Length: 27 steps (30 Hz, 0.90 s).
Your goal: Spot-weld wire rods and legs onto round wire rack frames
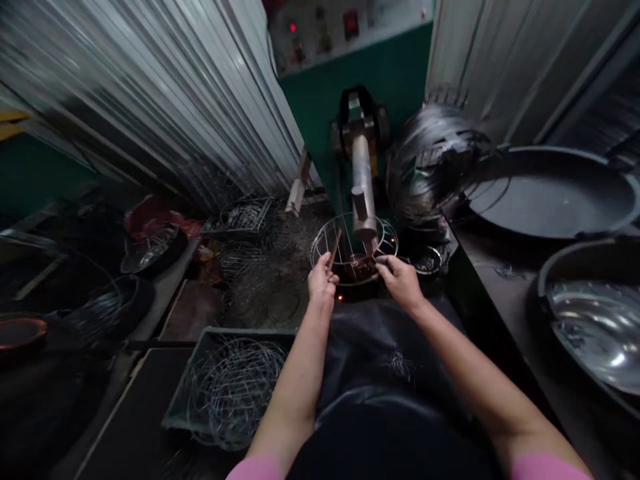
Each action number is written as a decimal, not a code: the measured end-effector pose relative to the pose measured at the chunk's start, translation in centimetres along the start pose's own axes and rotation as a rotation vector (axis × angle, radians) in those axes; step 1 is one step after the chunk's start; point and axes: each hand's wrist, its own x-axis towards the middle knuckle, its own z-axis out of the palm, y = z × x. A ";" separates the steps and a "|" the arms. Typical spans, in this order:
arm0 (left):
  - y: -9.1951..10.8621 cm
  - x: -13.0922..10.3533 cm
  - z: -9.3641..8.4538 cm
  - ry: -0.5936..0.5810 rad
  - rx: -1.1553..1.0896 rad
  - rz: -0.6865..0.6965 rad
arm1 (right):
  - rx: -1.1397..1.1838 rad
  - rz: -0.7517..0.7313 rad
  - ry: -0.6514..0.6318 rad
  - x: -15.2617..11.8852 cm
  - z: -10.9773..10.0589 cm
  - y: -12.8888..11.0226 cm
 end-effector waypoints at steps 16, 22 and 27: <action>2.7 2.5 -1.0 -0.082 0.260 -0.079 | -0.848 0.206 -0.901 -12.5 0.4 8.0; 1.7 1.4 -1.7 -0.046 0.155 -0.010 | -0.360 0.147 -0.710 -11.3 -1.8 6.2; 1.7 0.6 -1.7 -0.071 0.103 -0.016 | -0.059 0.129 -0.792 -8.4 -2.0 2.6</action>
